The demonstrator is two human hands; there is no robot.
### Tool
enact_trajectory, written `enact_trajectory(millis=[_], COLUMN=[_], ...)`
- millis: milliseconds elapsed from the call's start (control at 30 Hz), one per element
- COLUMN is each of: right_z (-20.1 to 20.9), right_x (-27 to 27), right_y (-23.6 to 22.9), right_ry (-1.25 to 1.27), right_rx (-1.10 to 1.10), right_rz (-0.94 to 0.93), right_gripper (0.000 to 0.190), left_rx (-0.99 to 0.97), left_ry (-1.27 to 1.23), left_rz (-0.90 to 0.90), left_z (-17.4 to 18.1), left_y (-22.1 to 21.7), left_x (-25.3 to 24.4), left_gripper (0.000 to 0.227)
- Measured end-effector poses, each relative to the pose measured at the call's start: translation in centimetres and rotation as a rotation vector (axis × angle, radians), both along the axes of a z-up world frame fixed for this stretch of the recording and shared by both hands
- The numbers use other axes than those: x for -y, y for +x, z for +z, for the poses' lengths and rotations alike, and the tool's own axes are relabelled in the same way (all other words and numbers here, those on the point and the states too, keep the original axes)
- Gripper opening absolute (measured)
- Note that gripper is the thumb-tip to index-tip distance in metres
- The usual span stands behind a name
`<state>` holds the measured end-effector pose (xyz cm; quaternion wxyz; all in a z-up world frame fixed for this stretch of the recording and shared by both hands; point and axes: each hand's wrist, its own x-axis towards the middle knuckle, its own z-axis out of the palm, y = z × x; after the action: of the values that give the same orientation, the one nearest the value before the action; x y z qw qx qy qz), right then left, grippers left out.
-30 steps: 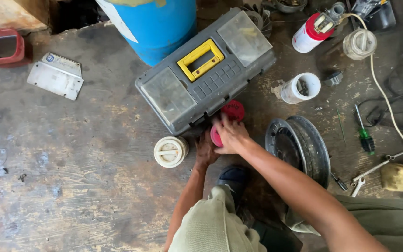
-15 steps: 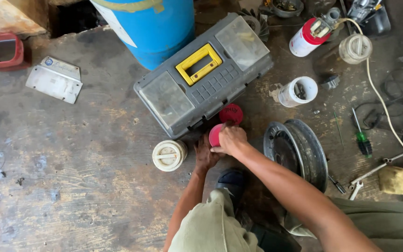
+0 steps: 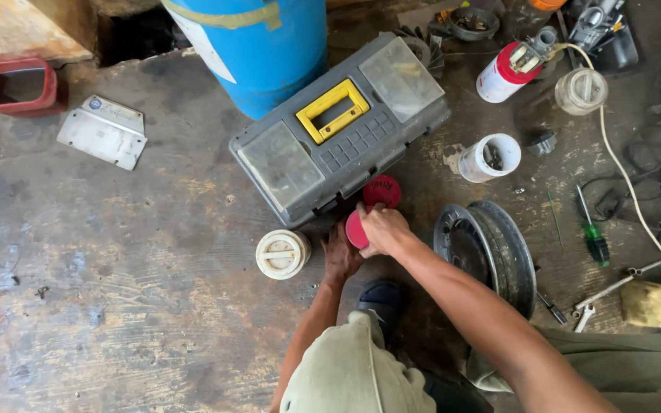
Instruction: The person sits on the floor and organizes small mechanical parts by transferring them between containers. They open a plastic bag, pour parts into a white cup, close the cup with a red lid, and then sort additional parts from the floor into the cup. The person also opens a toolbox to retrieve more parts and places them into the cup before closing it.
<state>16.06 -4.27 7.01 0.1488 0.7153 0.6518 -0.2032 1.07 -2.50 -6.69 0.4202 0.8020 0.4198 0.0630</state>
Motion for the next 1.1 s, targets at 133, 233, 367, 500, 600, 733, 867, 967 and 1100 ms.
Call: enact_trajectory(millis=[133,233,367,500,600,733,867,967,1100], right_z=[0.7,2.7,8.8,15.5,23.5,29.1,25.9,25.2,23.6], right_x=[0.5,1.1,1.0,1.2,0.2,-2.5,-4.9,-4.6,-3.2], right_y=[-0.5,-1.0,-1.0,-0.3,-0.8,-1.5,0.4,1.2,2.8], right_ry=[0.017,0.05,0.001,-0.024,0.006,0.138,0.675,0.626,0.628], right_rx=[-0.067,-0.108,-0.131,-0.139,-0.257,-0.368,-0.768,-0.798,-0.796], right_rz=[-0.078,-0.109,-0.125,-0.1,-0.162,-0.16,0.0,-0.13,-0.199], right_gripper=[0.114,0.114,0.113,0.113,0.106,0.1,0.078,0.072,0.063], left_rx=[-0.001,0.032,0.161,0.47,0.499,0.502,0.382,0.435,0.42], left_ry=[0.032,0.046,-0.05,0.035,-0.002,0.03,0.149,0.193,0.207], left_rz=[-0.003,0.025,0.11,0.127,0.145,0.167,0.421,0.479,0.52], left_z=[0.3,1.3,5.0,14.8,21.0,29.9,28.5,28.7,25.4], left_y=[-0.2,-0.4,0.4,-0.4,-1.7,-2.8,-3.1,-3.8,-4.1], left_x=[0.4,1.1,1.2,1.1,-0.3,-5.1,-11.5,-13.0,-13.4], left_gripper=[0.09,0.088,0.099,0.114,0.112,0.1,0.1,0.095,0.101])
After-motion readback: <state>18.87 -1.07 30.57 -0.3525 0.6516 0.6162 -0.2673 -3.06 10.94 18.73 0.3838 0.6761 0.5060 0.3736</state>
